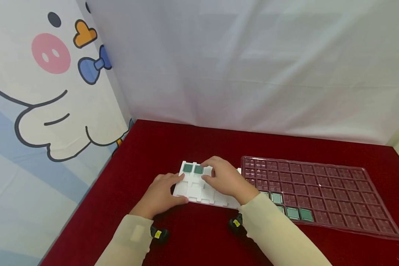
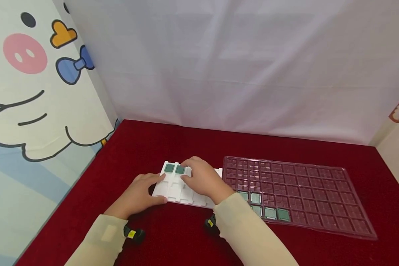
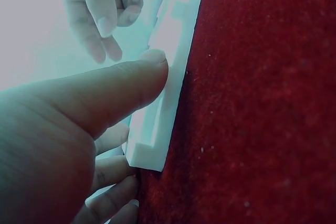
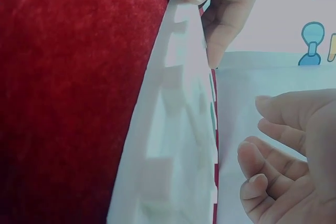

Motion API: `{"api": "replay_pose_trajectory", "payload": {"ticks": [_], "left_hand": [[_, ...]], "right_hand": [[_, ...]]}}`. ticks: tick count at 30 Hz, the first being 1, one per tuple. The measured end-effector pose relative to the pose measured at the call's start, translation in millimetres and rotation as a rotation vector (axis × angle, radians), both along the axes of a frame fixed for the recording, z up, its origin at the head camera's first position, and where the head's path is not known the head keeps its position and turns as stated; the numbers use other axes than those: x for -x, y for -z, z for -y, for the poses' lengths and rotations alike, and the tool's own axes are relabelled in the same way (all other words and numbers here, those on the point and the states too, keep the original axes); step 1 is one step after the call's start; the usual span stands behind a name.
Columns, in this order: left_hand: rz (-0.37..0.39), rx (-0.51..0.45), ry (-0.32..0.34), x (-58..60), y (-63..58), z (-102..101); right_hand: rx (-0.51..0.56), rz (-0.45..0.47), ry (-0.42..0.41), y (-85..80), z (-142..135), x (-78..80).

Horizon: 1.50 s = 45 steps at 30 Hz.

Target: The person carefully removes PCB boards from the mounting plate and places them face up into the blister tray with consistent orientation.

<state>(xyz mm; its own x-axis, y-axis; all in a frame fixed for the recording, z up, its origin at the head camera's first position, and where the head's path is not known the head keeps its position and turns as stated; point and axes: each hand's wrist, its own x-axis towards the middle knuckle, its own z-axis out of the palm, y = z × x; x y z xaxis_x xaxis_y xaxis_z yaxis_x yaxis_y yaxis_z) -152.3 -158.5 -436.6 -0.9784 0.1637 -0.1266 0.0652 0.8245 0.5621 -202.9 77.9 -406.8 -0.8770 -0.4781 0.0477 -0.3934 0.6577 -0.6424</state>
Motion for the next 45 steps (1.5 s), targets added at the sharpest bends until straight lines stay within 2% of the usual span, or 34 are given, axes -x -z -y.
{"api": "replay_pose_trajectory", "payload": {"ticks": [13,29,45], "left_hand": [[-0.02,0.014,0.011,0.1,0.3,2.3],[-0.036,0.017,0.032,1.0,-1.6,1.2],[-0.014,0.013,0.024,0.0,0.0,0.8]], "right_hand": [[-0.045,-0.032,-0.064,3.8,19.8,9.7],[-0.045,-0.007,-0.039,14.6,20.4,18.3],[-0.05,-0.004,-0.028,16.3,22.0,19.5]]}}
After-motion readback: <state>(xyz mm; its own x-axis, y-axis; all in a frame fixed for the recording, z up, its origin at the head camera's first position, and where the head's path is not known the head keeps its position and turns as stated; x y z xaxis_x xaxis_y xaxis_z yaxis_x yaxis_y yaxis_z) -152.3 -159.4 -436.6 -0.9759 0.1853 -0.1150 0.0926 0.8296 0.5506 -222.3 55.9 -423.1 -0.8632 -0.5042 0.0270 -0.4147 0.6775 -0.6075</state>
